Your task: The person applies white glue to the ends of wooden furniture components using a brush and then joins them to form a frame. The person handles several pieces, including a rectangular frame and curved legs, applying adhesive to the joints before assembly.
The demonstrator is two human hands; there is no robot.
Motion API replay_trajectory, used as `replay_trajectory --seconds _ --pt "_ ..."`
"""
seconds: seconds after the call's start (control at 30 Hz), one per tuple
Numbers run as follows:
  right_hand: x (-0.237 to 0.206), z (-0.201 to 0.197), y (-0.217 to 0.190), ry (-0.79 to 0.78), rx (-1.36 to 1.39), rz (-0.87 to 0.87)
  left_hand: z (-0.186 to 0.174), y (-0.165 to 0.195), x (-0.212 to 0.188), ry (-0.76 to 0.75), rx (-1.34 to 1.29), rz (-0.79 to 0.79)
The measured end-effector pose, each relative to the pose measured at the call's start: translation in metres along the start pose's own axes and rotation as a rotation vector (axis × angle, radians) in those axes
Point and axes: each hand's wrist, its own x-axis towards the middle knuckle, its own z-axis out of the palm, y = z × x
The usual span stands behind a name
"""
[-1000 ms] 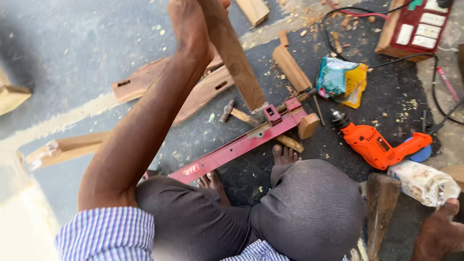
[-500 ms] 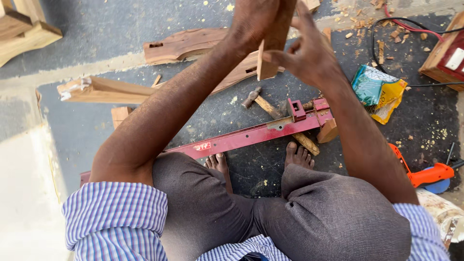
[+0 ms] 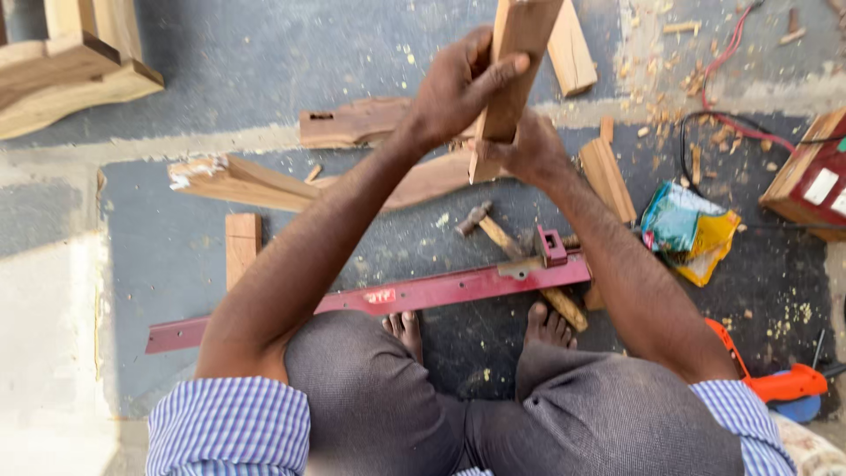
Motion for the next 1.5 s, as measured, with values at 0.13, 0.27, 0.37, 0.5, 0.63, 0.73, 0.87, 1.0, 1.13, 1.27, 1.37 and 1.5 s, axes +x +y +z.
replay_trajectory --seconds 0.13,0.27,0.37,0.5,0.63,0.73,0.87,1.0,1.13,1.27,1.37,1.5 --pt "0.002 -0.005 -0.002 -0.015 -0.031 0.099 -0.001 0.018 0.003 0.012 0.025 -0.089" --pt "0.0 -0.006 -0.002 -0.07 0.027 0.158 0.002 0.022 0.008 0.044 0.063 -0.178" --pt "-0.006 -0.003 -0.003 -0.207 0.224 0.15 0.011 0.03 0.012 0.084 0.211 -0.188" --pt "-0.019 -0.003 -0.007 -0.355 0.599 0.088 0.028 0.052 0.008 0.17 0.332 -0.067" --pt "-0.027 -0.002 -0.009 -0.336 0.684 0.178 0.038 0.072 0.002 0.24 0.494 0.104" --pt "-0.028 0.001 -0.006 -0.334 0.699 0.193 0.04 0.078 0.002 0.219 0.502 0.045" --pt "-0.027 0.004 -0.001 -0.325 0.754 0.21 0.039 0.075 0.006 0.233 0.451 0.003" --pt "-0.025 0.005 -0.002 -0.317 0.706 0.212 0.038 0.072 0.008 0.202 0.421 -0.031" --pt "-0.024 0.002 -0.007 -0.294 0.678 0.223 0.037 0.073 0.009 0.201 0.414 -0.014" --pt "-0.022 -0.004 -0.007 -0.296 0.603 0.194 0.037 0.072 0.009 0.178 0.347 -0.05" --pt "-0.02 -0.008 -0.002 -0.27 0.54 0.213 0.037 0.069 0.009 0.184 0.306 -0.035" --pt "-0.023 -0.009 -0.001 -0.273 0.601 0.203 0.038 0.071 0.011 0.187 0.324 -0.001"
